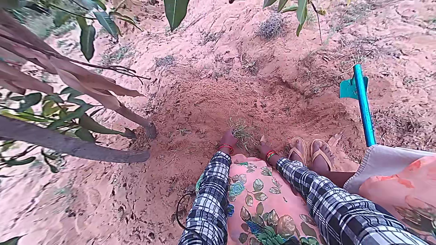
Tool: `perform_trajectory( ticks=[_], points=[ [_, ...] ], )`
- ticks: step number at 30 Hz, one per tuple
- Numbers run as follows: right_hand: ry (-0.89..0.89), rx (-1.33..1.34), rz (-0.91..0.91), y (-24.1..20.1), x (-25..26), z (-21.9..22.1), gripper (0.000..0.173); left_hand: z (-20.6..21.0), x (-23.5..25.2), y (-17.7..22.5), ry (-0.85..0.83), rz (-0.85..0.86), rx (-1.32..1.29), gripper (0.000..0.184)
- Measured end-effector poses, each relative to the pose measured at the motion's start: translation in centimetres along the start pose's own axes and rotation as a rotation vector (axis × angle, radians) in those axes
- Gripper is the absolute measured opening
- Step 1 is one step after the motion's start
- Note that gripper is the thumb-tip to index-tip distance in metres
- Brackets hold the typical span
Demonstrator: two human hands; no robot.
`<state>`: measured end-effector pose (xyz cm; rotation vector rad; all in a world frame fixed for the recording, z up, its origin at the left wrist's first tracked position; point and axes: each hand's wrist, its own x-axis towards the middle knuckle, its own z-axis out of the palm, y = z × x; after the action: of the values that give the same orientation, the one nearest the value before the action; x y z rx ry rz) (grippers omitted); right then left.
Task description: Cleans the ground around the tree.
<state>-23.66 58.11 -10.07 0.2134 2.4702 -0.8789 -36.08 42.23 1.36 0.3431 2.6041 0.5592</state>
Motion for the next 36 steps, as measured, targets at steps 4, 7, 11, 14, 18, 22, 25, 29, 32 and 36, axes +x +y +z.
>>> perform_trajectory(
  ticks=[4,7,11,14,18,22,25,29,32,36],
  points=[
    [-0.037,-0.004,0.002,2.5,0.0,-0.7,0.056,-0.3,-0.2,0.2,-0.026,-0.011,0.005,0.073],
    [-0.026,0.006,0.058,4.6,-0.2,-0.7,0.058,-0.2,-0.1,0.2,-0.020,-0.003,0.007,0.074],
    [-0.013,0.006,0.090,5.0,-0.5,-0.7,0.060,-0.5,-0.3,0.4,-0.001,-0.015,0.011,0.076],
    [-0.019,0.003,0.121,4.6,-0.5,-0.7,0.059,-0.3,-0.4,0.2,0.007,-0.018,-0.014,0.072],
    [-0.008,0.005,0.118,5.1,-0.2,-0.4,0.058,-0.2,-0.1,0.1,-0.001,-0.022,-0.029,0.071],
    [-0.015,0.004,0.110,5.0,-0.2,-0.6,0.056,0.0,0.0,-0.2,0.012,-0.002,-0.035,0.069],
    [-0.018,0.005,0.109,5.0,-0.4,-0.7,0.055,0.0,-0.1,-0.1,0.010,-0.002,-0.042,0.071],
    [-0.017,0.012,0.109,5.0,-0.3,-0.7,0.057,-0.1,-0.1,0.0,0.002,-0.001,-0.048,0.072],
    [-0.016,0.009,0.100,5.0,-0.3,-0.6,0.057,-0.1,-0.1,-0.1,-0.003,0.013,-0.051,0.070],
    [-0.008,0.007,0.093,5.2,-0.2,-0.6,0.055,-0.1,-0.1,0.0,-0.004,0.023,-0.058,0.070]
  ],
)
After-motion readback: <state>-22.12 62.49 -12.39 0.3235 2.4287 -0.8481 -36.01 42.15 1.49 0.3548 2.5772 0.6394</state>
